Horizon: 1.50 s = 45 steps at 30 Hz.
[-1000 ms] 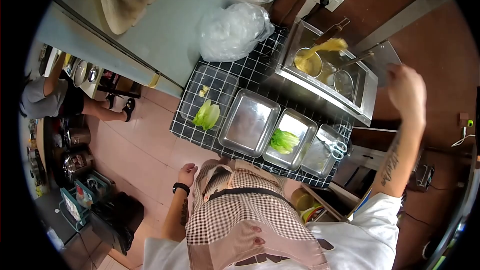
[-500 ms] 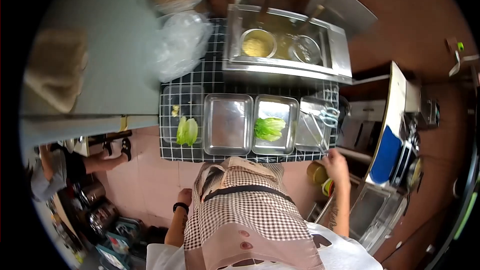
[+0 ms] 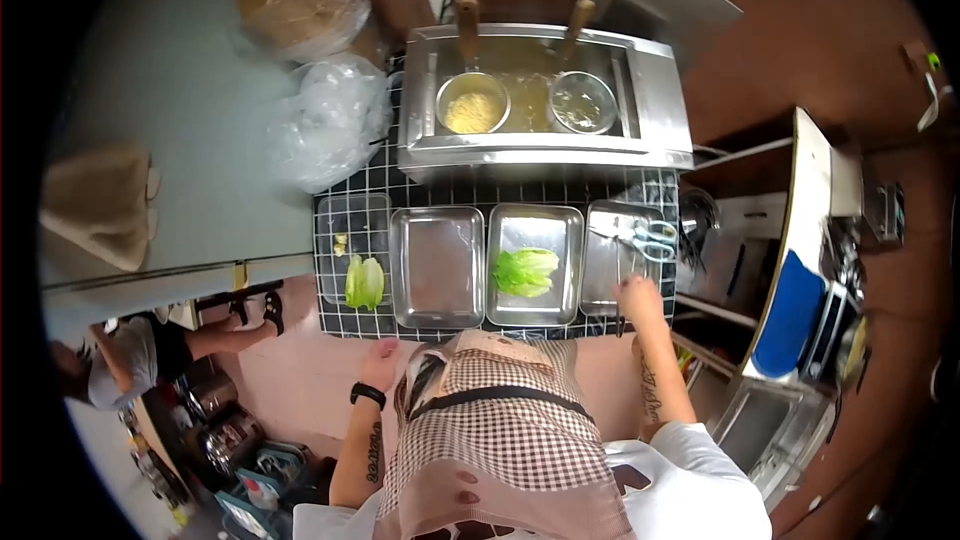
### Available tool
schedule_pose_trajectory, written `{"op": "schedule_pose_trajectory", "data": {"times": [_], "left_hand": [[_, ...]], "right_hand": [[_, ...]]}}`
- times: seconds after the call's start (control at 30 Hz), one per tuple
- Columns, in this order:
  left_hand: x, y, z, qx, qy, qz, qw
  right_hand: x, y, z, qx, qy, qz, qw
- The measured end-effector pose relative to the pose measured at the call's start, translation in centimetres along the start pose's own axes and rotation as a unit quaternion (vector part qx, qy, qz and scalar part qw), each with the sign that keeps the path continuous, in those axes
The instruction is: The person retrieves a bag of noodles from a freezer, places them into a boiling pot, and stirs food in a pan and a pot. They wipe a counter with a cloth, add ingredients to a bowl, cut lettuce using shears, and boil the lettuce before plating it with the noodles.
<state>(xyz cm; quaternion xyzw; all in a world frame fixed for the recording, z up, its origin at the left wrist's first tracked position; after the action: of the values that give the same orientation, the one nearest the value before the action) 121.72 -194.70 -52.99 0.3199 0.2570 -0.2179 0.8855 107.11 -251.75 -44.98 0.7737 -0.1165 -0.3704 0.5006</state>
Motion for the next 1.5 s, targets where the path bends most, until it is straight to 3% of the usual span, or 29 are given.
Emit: {"op": "schedule_pose_trajectory", "data": {"times": [0.03, 0.1, 0.13, 0.17, 0.2, 0.27, 0.3, 0.37, 0.43, 0.47, 0.5, 0.53, 0.63, 0.67, 0.73, 0.8, 0.83, 0.9, 1.07, 1.2, 1.33, 1.43, 1.47, 1.5], "left_hand": [[-1.3, -1.6, 2.6, 0.012, 0.004, -0.016, 1.000], [-2.1, -5.2, 5.4, 0.003, -0.005, -0.048, 0.999], [-1.8, -7.5, 5.5, -0.018, -0.006, -0.056, 0.998], [-1.2, -10.0, 5.6, -0.041, -0.006, -0.061, 0.997], [-1.3, -12.4, 6.4, -0.091, 0.002, -0.084, 0.992], [-0.7, -17.4, 7.7, -0.147, 0.041, -0.158, 0.976], [-0.7, -19.4, 7.7, -0.156, 0.076, -0.208, 0.963], [-0.9, -21.2, 9.8, -0.170, 0.137, -0.217, 0.952], [0.4, -26.7, 5.3, -0.225, 0.192, -0.226, 0.928], [-0.1, -26.8, 6.2, -0.243, 0.216, -0.221, 0.920], [-0.4, -26.6, 7.4, -0.260, 0.236, -0.218, 0.911], [0.1, -25.9, 8.0, -0.282, 0.196, -0.138, 0.929], [1.4, -27.1, 6.1, -0.318, 0.192, -0.070, 0.926], [1.6, -26.9, 6.0, -0.331, 0.182, -0.042, 0.925], [2.1, -27.6, 5.5, -0.302, 0.194, -0.074, 0.930], [2.6, -28.2, 4.5, -0.246, 0.230, -0.110, 0.935], [0.6, -25.2, 9.0, -0.321, 0.190, -0.105, 0.922], [0.6, -25.4, 11.2, -0.381, 0.118, -0.198, 0.896], [-1.5, -22.6, 14.3, -0.391, 0.133, -0.283, 0.866], [-2.4, -18.3, 15.9, -0.358, 0.066, -0.257, 0.895], [-4.0, -12.7, 16.8, -0.403, 0.036, -0.215, 0.889], [-6.1, -7.5, 17.2, -0.363, -0.031, -0.128, 0.922], [-6.3, -6.0, 17.3, -0.342, -0.102, -0.104, 0.928], [-6.9, -5.2, 16.3, -0.380, -0.104, -0.075, 0.916]], "right_hand": [[1.6, 2.6, -3.6, 0.058, 0.090, 0.011, 0.994], [3.1, 12.3, -15.3, 0.178, 0.183, 0.027, 0.966], [3.5, 16.7, -20.1, 0.254, 0.316, 0.149, 0.902], [5.7, 18.2, -22.8, 0.253, 0.291, 0.142, 0.912], [7.7, 20.7, -26.7, 0.233, 0.361, 0.185, 0.884], [14.3, 22.7, -31.8, 0.256, 0.364, 0.207, 0.871], [16.9, 23.0, -34.2, 0.293, 0.316, 0.150, 0.890], [19.6, 21.5, -38.7, 0.321, 0.350, -0.025, 0.879], [21.5, 22.4, -38.6, 0.199, 0.311, 0.020, 0.929], [22.6, 23.7, -37.6, 0.062, 0.311, 0.129, 0.939], [19.6, 25.4, -37.1, 0.072, 0.365, 0.200, 0.906], [17.9, 26.4, -35.3, 0.067, 0.356, 0.250, 0.898], [14.1, 25.8, -31.2, 0.167, 0.307, 0.227, 0.909], [14.8, 23.9, -30.9, 0.179, 0.287, 0.128, 0.932], [15.3, 20.0, -30.0, 0.198, 0.231, -0.067, 0.950], [14.7, 20.0, -30.3, 0.284, 0.207, -0.087, 0.932], [13.4, 21.6, -29.5, 0.325, 0.185, -0.075, 0.924], [11.6, 23.4, -28.3, 0.382, 0.207, -0.058, 0.899], [4.4, 28.9, -25.7, 0.466, 0.221, 0.047, 0.856], [-0.3, 33.8, -25.1, 0.509, 0.262, 0.119, 0.811], [-3.8, 37.8, -25.4, 0.530, 0.301, 0.181, 0.772], [-6.7, 39.2, -25.5, 0.537, 0.331, 0.238, 0.739], [-7.6, 38.8, -25.5, 0.536, 0.347, 0.264, 0.723], [-8.3, 38.1, -25.3, 0.534, 0.363, 0.289, 0.707]]}}
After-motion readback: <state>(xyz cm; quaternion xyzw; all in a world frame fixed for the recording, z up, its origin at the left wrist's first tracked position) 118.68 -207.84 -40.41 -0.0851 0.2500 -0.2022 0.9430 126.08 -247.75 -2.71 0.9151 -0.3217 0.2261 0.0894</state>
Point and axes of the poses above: each hand's wrist, its own x-axis towards the middle knuckle, its own y-axis out of the back of the hand, z = x × y, the point moved 10 cm from there along x, towards the middle knuckle, and after that the axes turned 1 degree about y, right-handed, at the moved point
